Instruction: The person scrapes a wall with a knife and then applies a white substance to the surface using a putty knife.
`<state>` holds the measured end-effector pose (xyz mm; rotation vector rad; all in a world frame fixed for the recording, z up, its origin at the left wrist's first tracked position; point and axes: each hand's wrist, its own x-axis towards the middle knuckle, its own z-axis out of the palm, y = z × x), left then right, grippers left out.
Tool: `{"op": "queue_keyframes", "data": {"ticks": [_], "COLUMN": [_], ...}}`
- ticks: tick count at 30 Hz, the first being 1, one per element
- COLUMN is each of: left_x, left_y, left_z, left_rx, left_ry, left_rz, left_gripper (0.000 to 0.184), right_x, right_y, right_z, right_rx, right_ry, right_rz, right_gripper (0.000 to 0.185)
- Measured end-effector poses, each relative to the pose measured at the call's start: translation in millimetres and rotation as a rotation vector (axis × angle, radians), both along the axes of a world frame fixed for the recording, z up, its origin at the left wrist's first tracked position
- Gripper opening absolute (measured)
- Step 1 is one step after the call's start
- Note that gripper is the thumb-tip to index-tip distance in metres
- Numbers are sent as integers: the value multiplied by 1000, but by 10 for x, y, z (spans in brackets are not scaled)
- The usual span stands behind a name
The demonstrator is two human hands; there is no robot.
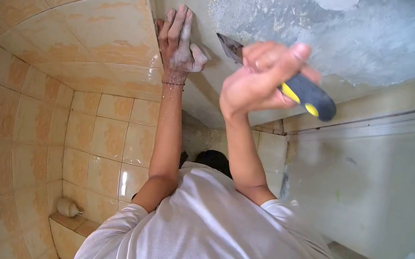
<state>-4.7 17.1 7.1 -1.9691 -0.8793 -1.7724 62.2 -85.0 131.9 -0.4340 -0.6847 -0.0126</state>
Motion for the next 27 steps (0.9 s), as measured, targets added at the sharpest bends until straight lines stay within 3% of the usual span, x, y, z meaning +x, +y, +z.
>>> {"op": "queue_keyframes", "data": {"ticks": [4, 7, 12, 14, 15, 18, 23, 26, 27], "left_x": [-40, -16, -17, -12, -16, -10, 1, 16, 15], "left_y": [-89, -79, -80, -38, -43, -73, -56, -40, -37], "left_z": [15, -7, 20, 9, 12, 11, -2, -7, -6], "left_rx": [-15, -30, -22, 0, -1, 7, 22, 46, 46], "left_ry": [52, 27, 18, 21, 22, 11, 5, -13, -15], "left_rz": [27, -3, -38, -18, -25, -38, -31, -44, -50], "left_gripper": [65, 67, 68, 68, 68, 67, 68, 68, 68], "right_x": [72, 184, 456, 551, 583, 647, 732, 662, 560], "right_y": [-107, -142, -186, -185, -221, -353, -272, -309, -321], "right_z": [22, -179, -296, -300, -323, -268, -137, 6, 65], "right_rx": [-54, 63, -41, -253, -247, -364, -79, -138, -181], "right_ry": [-97, -251, -391, -537, -432, -478, -470, -593, -557], "right_rz": [28, 348, 354, 279, 423, 449, 562, 558, 379], "right_gripper": [24, 43, 40, 35, 28, 31, 23, 26, 34]}}
